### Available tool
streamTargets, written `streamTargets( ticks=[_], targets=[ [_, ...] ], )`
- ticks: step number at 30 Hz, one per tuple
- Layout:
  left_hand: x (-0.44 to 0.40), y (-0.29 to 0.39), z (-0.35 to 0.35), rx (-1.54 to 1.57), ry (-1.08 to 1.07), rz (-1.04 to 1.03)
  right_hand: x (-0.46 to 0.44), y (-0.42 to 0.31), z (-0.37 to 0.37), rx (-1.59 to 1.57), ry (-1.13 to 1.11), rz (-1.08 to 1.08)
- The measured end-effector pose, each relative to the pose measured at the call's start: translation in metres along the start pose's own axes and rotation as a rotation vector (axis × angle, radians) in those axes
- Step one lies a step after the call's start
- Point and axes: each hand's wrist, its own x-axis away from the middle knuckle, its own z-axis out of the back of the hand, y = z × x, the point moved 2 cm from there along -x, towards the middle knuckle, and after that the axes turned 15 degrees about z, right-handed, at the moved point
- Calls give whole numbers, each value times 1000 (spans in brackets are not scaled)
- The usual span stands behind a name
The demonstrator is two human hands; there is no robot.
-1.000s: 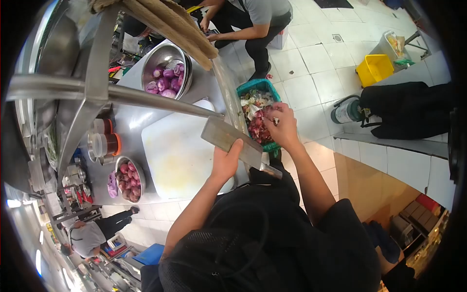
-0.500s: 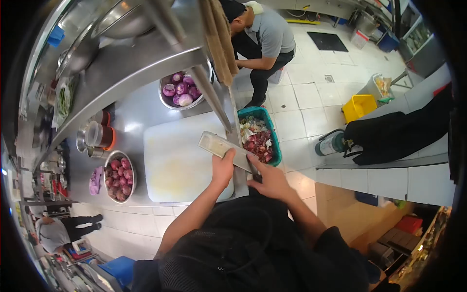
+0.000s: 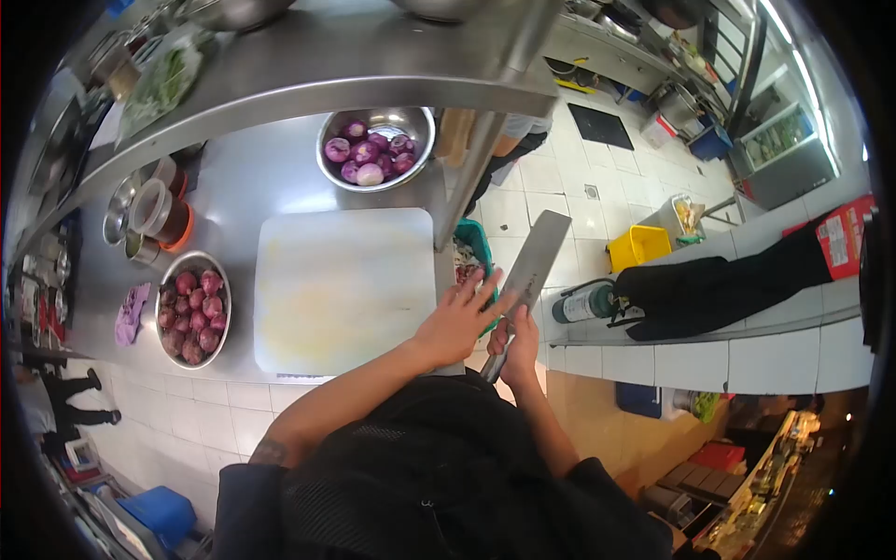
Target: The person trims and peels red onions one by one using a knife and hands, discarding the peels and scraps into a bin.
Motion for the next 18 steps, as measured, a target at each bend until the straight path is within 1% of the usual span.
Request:
streamTargets(
  ticks=[2,3,4,5,6,7,8,9,10,11,12,13,14,15,17,18],
  targets=[
    [-2,-11,-33,-22,14,57,4,7,3,37,47,48],
    [2,-25,-45,-62,15,127,1,17,14,239,35,196],
    [7,-34,-51,-25,-15,170,7,13,8,187,175,180],
    [9,-45,-53,13,-34,216,4,16,14,309,156,275],
    [17,-48,-31,12,60,192,9,14,15,402,74,429],
    [28,-50,-10,17,139,141,16,10,8,366,63,439],
    [39,-66,-1,-2,141,177,20,9,4,428,-29,585],
    [46,-85,12,176,233,244,20,13,12,499,-119,603],
    [51,-103,25,358,328,301,24,17,15,622,-158,528],
    [65,-127,38,372,439,422,26,19,20,749,-192,450],
    [85,-155,54,390,544,542,29,15,17,757,-193,443],
    [106,-192,62,357,651,672,36,18,9,867,-365,358],
    [123,-220,92,353,759,721,38,16,-1,972,-542,256],
    [144,-250,120,200,773,861,40,13,-11,975,-543,255],
    [186,-309,161,51,886,986,41,14,-33,951,-724,30],
    [205,-334,174,-52,737,1095,39,14,-40,974,-765,-60]
  ],
)
